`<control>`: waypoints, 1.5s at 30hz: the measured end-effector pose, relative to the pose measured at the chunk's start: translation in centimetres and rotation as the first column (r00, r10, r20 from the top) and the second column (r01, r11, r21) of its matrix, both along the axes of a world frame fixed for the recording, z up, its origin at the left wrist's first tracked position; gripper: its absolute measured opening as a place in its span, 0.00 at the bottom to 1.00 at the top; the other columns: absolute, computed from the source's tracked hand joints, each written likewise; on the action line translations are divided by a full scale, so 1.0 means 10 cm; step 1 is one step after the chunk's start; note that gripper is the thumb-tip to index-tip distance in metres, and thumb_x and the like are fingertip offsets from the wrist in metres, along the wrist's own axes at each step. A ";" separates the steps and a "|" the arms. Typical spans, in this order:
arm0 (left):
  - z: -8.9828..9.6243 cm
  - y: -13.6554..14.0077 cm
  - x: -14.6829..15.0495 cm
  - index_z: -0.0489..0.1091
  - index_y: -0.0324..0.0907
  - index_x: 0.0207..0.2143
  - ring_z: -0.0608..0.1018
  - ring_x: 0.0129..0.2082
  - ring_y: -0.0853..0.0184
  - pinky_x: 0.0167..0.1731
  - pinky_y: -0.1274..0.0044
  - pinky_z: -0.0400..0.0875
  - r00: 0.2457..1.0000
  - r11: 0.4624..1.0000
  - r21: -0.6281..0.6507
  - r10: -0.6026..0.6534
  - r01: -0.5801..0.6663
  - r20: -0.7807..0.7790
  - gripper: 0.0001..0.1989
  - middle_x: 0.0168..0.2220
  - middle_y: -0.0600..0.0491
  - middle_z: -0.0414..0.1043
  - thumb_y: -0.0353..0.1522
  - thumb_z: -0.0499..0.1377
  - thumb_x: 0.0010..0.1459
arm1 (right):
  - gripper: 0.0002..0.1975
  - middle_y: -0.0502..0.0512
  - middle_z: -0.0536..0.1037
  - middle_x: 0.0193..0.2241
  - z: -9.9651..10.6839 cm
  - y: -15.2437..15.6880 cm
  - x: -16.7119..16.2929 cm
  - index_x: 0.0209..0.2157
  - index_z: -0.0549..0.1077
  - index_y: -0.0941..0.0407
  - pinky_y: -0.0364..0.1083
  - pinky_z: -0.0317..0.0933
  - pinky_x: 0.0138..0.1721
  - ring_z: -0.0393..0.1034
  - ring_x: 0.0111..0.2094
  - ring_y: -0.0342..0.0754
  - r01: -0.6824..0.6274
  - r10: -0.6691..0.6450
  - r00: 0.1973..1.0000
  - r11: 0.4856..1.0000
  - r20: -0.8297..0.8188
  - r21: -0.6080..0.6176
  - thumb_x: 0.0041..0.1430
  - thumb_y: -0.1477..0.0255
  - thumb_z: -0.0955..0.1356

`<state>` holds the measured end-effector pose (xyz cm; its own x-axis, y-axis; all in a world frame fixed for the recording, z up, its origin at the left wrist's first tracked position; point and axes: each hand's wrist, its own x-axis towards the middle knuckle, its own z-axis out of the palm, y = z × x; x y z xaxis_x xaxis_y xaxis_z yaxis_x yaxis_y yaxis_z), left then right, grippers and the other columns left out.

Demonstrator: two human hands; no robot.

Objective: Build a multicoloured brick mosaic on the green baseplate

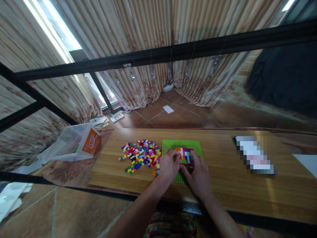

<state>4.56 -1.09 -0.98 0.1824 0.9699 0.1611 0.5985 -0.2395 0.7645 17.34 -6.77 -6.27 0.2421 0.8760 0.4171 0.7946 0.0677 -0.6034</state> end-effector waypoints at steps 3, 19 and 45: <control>0.01 -0.01 0.00 0.73 0.42 0.27 0.72 0.28 0.70 0.31 0.77 0.63 1.000 1.000 -0.005 0.004 -0.004 -0.008 0.07 0.28 0.54 0.72 0.28 0.57 0.57 | 0.38 0.68 0.68 0.54 0.00 0.00 0.00 0.63 0.56 0.57 0.62 0.59 0.53 0.63 0.54 0.62 0.008 -0.008 1.000 1.000 0.009 -0.004 0.59 0.50 0.64; -0.01 0.01 0.11 0.74 0.42 0.26 0.75 0.29 0.67 0.31 0.76 0.65 0.989 0.987 -0.071 0.146 -0.147 -0.021 0.07 0.28 0.52 0.76 0.30 0.57 0.55 | 0.38 0.68 0.68 0.54 0.03 -0.02 -0.01 0.64 0.54 0.57 0.63 0.59 0.53 0.62 0.54 0.61 0.002 -0.002 1.000 1.000 0.017 -0.012 0.60 0.50 0.63; 0.08 0.00 0.07 0.77 0.40 0.28 0.77 0.28 0.69 0.30 0.78 0.66 0.969 0.961 -0.233 0.190 -0.151 0.157 0.09 0.27 0.53 0.78 0.31 0.57 0.55 | 0.38 0.69 0.69 0.53 0.03 0.00 0.00 0.62 0.57 0.59 0.61 0.60 0.52 0.63 0.53 0.61 0.006 -0.006 1.000 1.000 0.016 -0.002 0.59 0.48 0.62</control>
